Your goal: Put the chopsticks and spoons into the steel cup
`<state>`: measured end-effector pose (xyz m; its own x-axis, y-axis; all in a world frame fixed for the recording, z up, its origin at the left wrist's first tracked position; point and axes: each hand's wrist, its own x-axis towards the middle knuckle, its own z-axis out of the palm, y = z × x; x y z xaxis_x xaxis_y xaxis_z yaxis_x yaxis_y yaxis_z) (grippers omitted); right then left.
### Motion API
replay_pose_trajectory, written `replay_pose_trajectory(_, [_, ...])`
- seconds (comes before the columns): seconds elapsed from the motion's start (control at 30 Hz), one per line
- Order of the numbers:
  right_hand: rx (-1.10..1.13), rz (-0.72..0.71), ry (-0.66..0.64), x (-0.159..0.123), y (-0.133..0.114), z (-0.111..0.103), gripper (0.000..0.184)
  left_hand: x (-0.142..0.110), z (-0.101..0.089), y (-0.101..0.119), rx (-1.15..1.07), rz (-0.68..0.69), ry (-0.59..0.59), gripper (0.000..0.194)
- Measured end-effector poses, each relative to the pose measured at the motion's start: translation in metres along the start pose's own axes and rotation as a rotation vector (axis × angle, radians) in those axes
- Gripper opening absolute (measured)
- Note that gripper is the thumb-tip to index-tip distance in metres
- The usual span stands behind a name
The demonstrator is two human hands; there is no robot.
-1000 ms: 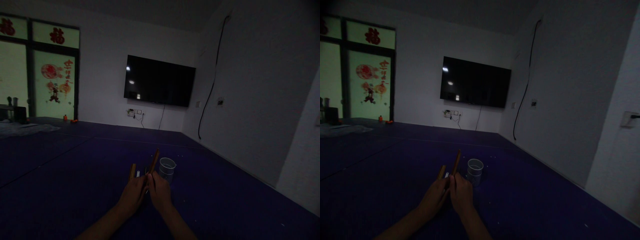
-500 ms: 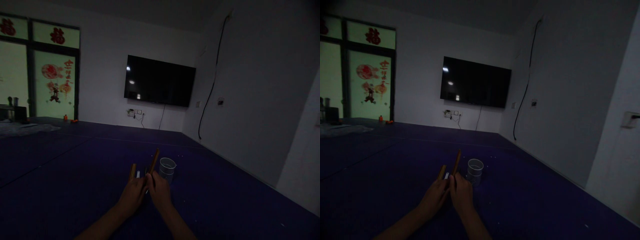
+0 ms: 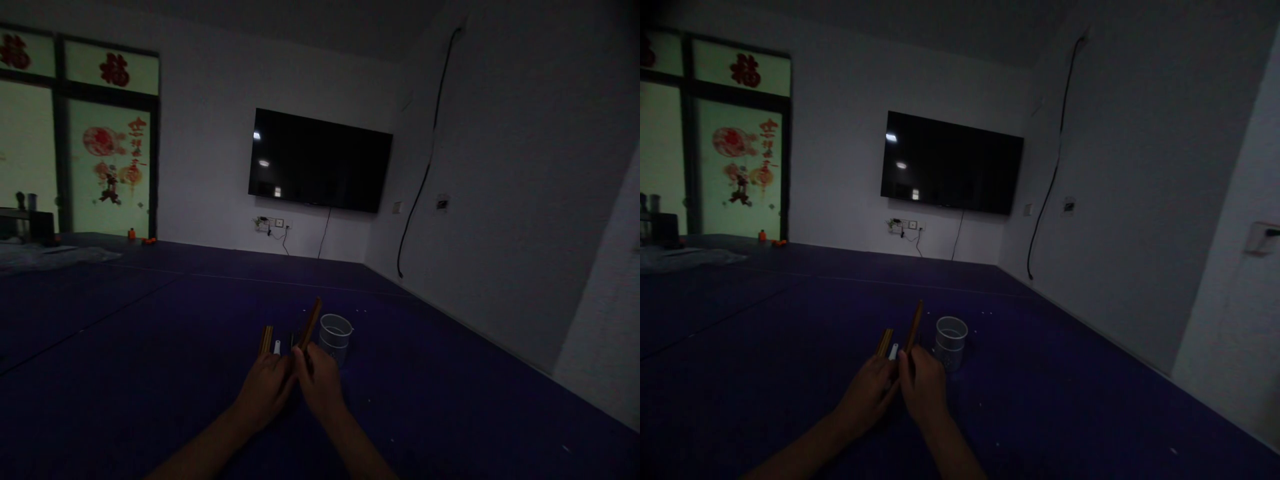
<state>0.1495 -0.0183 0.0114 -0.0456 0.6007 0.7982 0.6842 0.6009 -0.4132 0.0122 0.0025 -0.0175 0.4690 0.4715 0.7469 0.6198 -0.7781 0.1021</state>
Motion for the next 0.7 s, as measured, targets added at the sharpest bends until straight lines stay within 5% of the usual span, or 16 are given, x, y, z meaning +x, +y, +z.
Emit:
replay_pose_trajectory(0.13, [0.129, 0.126, 0.264, 0.008, 0.008, -0.019, 0.039, 0.0, -0.006, -0.002, 0.02, -0.106, 0.106, 0.034])
replay_pose_trajectory(0.23, [0.07, 0.282, 0.535, 0.017, 0.026, -0.039, 0.05, 0.0, -0.006, -0.01, 0.058, -0.191, 0.121, 0.039])
replay_pose_trajectory(0.3, [0.028, 0.352, 0.601, 0.024, 0.041, -0.049, 0.056, 0.001, -0.004, -0.016, 0.07, -0.242, 0.11, 0.04])
replay_pose_trajectory(0.7, [-0.147, 0.395, 0.339, 0.035, 0.09, -0.042, 0.054, 0.0, 0.003, -0.027, 0.075, -0.344, 0.089, 0.041])
